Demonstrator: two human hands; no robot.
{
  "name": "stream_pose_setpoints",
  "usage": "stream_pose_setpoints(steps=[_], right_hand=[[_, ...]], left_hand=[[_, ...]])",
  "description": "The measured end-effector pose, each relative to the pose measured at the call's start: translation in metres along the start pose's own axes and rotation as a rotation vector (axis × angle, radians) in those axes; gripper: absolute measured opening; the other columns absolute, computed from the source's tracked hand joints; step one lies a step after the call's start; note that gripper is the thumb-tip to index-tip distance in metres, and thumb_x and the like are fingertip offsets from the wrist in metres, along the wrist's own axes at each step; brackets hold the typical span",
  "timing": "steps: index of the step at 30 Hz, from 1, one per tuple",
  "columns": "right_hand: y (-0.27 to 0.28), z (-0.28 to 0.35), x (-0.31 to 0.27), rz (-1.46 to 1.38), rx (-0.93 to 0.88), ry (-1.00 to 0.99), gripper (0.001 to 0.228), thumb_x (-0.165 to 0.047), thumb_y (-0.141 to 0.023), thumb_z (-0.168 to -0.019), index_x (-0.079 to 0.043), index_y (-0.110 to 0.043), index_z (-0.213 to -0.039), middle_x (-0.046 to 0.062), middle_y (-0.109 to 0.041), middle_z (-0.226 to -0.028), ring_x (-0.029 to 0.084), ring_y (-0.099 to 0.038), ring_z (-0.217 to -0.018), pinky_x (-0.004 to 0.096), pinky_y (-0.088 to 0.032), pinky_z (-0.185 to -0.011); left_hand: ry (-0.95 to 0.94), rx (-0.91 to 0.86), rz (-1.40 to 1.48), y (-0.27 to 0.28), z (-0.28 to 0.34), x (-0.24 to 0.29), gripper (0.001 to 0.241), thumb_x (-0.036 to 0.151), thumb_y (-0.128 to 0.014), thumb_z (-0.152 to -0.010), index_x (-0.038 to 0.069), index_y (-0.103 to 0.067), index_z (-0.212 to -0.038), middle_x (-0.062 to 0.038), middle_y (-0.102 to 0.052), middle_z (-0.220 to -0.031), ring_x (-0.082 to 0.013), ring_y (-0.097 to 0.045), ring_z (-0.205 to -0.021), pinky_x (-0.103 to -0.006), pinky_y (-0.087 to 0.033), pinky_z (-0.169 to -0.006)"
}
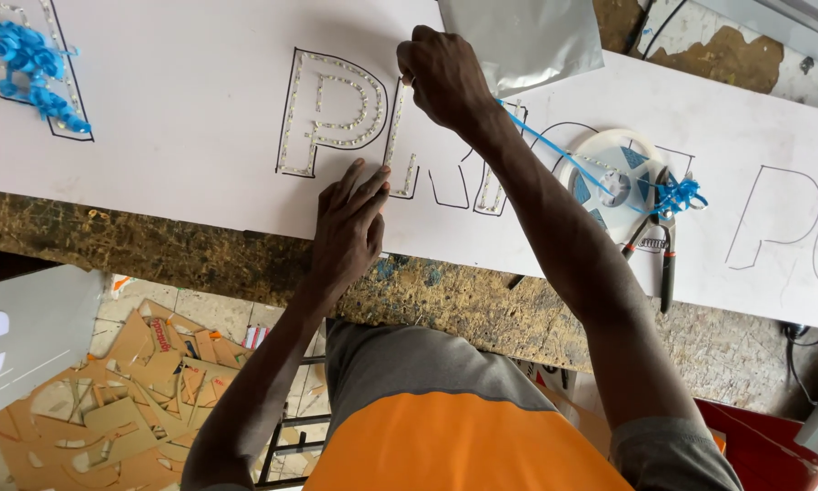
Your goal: Applying blue LED strip lights to a sign board by peeling the adhesive backing and pressing it onto letter outlines, then cutting the strip with scissors.
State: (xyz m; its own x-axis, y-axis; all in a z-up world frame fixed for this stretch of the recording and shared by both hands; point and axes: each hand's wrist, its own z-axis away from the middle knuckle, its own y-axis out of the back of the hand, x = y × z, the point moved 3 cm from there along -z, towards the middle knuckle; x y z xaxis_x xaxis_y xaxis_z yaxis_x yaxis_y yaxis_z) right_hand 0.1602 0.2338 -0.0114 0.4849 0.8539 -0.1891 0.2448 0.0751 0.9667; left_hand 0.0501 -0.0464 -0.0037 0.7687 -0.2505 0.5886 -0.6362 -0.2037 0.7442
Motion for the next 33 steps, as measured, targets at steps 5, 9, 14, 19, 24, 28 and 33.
stream_pose_setpoints(steps=[5,9,14,19,24,28,33], right_hand=[[-0.004,0.003,0.001,0.008,-0.030,-0.034,0.038,0.020,-0.078,-0.065,-0.013,-0.077,-0.085,0.009,-0.074,-0.090,0.031,-0.068,-0.064,0.043,-0.050,-0.047],[-0.012,0.002,-0.002,0.076,-0.027,-0.022,0.035,0.018,-0.077,-0.072,-0.013,-0.076,-0.089,0.008,-0.073,-0.091,0.029,-0.070,-0.071,0.041,-0.053,-0.051],[-0.022,-0.004,-0.001,0.191,-0.019,-0.031,0.027,0.010,-0.083,-0.075,-0.012,-0.071,-0.083,0.006,-0.071,-0.083,0.025,-0.066,-0.073,0.039,-0.051,-0.046],[-0.016,-0.010,-0.001,0.151,0.019,-0.070,0.035,0.000,-0.094,-0.078,-0.015,-0.069,-0.098,0.005,-0.074,-0.084,0.029,-0.069,-0.080,0.044,-0.048,-0.044],[-0.013,-0.003,-0.001,0.093,0.047,-0.138,0.039,-0.013,-0.099,-0.086,-0.016,-0.070,-0.111,0.004,-0.079,-0.094,0.031,-0.070,-0.091,0.046,-0.049,-0.044],[-0.006,-0.001,-0.001,-0.030,-0.017,-0.238,0.028,-0.009,-0.091,-0.091,-0.020,-0.074,-0.111,0.000,-0.078,-0.099,0.030,-0.068,-0.099,0.049,-0.050,-0.050],[0.016,0.008,0.006,-0.228,-0.029,-0.205,0.023,-0.009,-0.084,-0.095,-0.022,-0.082,-0.114,0.000,-0.078,-0.097,0.029,-0.070,-0.102,0.051,-0.051,-0.062]], left_hand=[[-0.002,-0.003,-0.026,-0.007,0.002,-0.004,0.042,0.000,-0.069,-0.103,-0.002,-0.073,-0.145,-0.012,-0.061,-0.171,-0.0377,-0.045,-0.165,-0.0567,-0.044,-0.123],[-0.046,-0.024,-0.016,-0.003,0.000,-0.006,0.043,0.000,-0.068,-0.106,-0.003,-0.072,-0.148,-0.014,-0.060,-0.171,-0.0384,-0.046,-0.164,-0.0554,-0.045,-0.124],[-0.141,-0.150,-0.177,0.009,-0.008,-0.006,0.044,0.003,-0.066,-0.104,-0.002,-0.072,-0.147,-0.013,-0.062,-0.171,-0.0398,-0.043,-0.165,-0.0549,-0.041,-0.126],[-0.202,-0.147,-0.157,0.014,-0.021,-0.017,0.036,0.008,-0.064,-0.109,-0.002,-0.077,-0.141,-0.015,-0.069,-0.162,-0.0393,-0.054,-0.157,-0.0550,-0.041,-0.129],[-0.171,-0.027,0.014,0.006,-0.053,-0.022,0.037,0.006,-0.060,-0.116,-0.001,-0.067,-0.151,-0.026,-0.074,-0.149,-0.0457,-0.064,-0.147,-0.0568,-0.052,-0.121],[-0.129,-0.190,-0.264,-0.016,-0.070,-0.026,0.060,0.033,-0.046,-0.128,0.003,-0.038,-0.179,-0.014,-0.028,-0.189,-0.0383,-0.023,-0.175,-0.0565,-0.026,-0.141],[-0.168,-0.178,-0.300,-0.015,-0.080,-0.027,0.056,0.032,-0.050,-0.126,0.000,-0.052,-0.172,-0.017,-0.039,-0.185,-0.0398,-0.033,-0.172,-0.0579,-0.025,-0.140]])
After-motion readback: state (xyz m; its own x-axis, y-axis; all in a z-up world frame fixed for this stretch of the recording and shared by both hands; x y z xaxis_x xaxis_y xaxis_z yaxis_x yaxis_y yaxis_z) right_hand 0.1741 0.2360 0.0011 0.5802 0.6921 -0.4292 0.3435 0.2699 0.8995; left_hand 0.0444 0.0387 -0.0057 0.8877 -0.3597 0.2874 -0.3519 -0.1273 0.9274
